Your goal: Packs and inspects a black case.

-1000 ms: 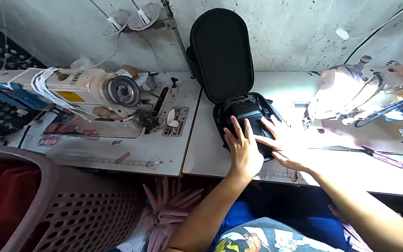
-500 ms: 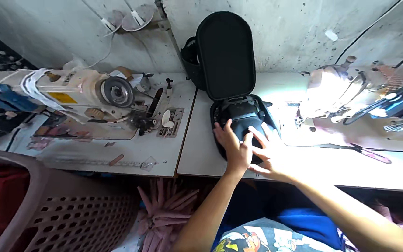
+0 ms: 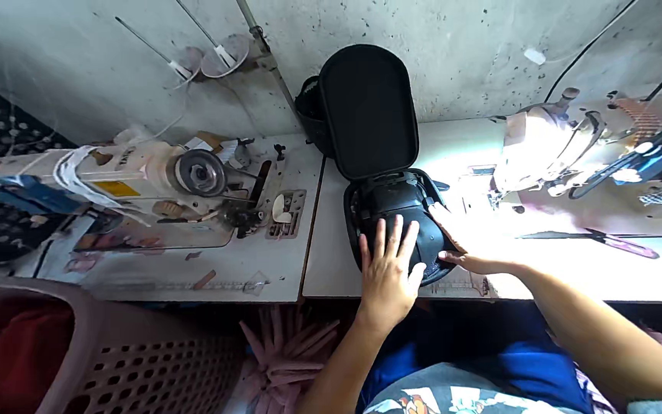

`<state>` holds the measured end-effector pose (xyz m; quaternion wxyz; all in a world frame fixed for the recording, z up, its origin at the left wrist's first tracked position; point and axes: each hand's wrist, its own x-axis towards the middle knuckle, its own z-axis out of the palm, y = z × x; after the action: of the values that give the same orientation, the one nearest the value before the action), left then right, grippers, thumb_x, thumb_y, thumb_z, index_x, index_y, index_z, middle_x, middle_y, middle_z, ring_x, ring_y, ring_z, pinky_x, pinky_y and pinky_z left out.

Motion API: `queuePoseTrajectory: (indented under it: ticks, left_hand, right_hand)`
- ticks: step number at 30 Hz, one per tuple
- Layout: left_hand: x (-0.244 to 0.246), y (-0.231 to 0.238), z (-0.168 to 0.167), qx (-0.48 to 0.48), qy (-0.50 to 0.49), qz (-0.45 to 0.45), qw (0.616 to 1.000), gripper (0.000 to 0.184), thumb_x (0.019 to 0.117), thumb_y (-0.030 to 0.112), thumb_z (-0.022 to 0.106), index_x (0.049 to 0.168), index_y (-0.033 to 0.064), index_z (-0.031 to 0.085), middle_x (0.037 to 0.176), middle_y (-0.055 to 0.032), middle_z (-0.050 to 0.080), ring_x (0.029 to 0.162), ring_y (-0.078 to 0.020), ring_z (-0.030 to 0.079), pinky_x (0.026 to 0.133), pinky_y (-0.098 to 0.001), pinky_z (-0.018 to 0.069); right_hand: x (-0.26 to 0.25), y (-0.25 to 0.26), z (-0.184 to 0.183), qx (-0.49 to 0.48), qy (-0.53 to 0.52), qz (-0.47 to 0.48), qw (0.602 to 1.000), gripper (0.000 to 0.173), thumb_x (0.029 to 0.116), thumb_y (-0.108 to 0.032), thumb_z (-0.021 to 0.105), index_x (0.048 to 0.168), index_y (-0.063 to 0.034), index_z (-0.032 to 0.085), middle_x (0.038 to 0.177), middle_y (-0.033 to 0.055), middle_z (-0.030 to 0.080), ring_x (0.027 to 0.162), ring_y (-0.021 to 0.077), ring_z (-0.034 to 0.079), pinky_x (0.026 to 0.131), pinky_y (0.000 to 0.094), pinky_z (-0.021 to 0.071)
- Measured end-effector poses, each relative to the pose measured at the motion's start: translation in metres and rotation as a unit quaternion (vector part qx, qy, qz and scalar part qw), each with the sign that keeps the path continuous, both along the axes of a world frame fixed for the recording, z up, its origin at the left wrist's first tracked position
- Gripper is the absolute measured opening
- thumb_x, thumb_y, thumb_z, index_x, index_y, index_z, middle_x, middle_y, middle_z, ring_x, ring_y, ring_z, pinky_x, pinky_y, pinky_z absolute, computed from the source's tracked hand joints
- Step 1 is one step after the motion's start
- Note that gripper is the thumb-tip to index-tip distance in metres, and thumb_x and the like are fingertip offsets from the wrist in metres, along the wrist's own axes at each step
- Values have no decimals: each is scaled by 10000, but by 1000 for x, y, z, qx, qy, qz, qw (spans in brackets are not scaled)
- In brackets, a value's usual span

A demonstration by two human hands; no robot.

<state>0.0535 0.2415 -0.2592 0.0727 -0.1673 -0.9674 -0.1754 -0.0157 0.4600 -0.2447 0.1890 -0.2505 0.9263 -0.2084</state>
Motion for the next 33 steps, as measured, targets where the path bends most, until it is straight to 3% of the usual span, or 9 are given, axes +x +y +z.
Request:
queuePoseTrajectory:
  ticks: [9,12,14,19,22,24,27,31,33]
  left_hand:
    - [-1,-4,0,7,-36,-82,996,506,1047,326,421,1532,471,437,1680,51,303,1574,-265,207,1249,-603,110]
    - [-1,-4,-3,20,-42,-77,996,511,1040,324,428,1526,483,440,1684,69,287,1582,-237,176,1259,-584,86]
    - [-1,-6,-3,31,-43,-78,996,502,1035,324,450,1516,468,466,1682,65,294,1580,-245,184,1259,-578,93]
    - [-1,-6,-5,25,-19,-60,998,509,1041,313,443,1530,458,450,1681,40,302,1573,-271,208,1254,-585,110]
    - [-2,-4,-3,3,-28,-30,999,516,1041,322,436,1535,473,432,1651,53,366,1550,-255,280,1246,-584,150]
    - [4,-2,-13,42,44,-3,998,377,1023,324,500,1361,333,666,1302,-28,701,1242,-267,631,1059,-561,429]
    - [13,-14,-55,253,291,-3,923,253,953,248,589,854,99,768,855,-62,755,862,-177,716,825,-359,579]
    - [31,-63,-67,436,308,-32,845,338,1060,281,445,929,143,724,936,60,714,1011,-60,636,991,-288,480]
    - [23,-90,-54,483,290,50,825,371,1086,260,397,900,171,705,896,124,705,933,0,650,889,-243,529]
  right_hand:
    - [-143,-63,19,-420,40,-373,826,832,875,-260,754,1563,-31,347,1565,305,361,1436,442,379,1113,620,370]
    - [-197,-79,24,-456,-71,-413,785,963,898,-407,739,1612,-54,198,1548,234,424,1408,361,450,1116,565,421]
    - [-217,-87,31,-496,-71,-393,771,720,925,-381,731,1478,-29,435,1321,199,618,1177,308,635,976,510,547]
    - [-166,-81,60,-530,40,-199,823,202,1010,-180,643,1113,-14,693,959,62,744,884,119,720,849,359,608]
    - [-120,-48,18,-531,137,-27,836,278,975,-111,513,1161,7,683,1188,80,726,1174,156,659,1067,384,519]
    - [-89,-24,-4,-459,176,40,870,368,989,-177,508,1270,24,633,1401,140,623,1403,234,511,1229,429,363]
    - [-53,0,-19,-314,140,14,939,561,929,-115,496,1488,-92,534,1617,62,424,1518,166,346,1245,377,312]
    - [-24,13,2,-205,174,-142,953,431,993,33,425,1292,-92,710,1252,159,699,1151,291,651,990,515,492]
    - [-8,2,24,-229,201,-133,943,330,1032,-90,516,1320,-46,671,1365,161,645,1286,295,598,1086,521,462]
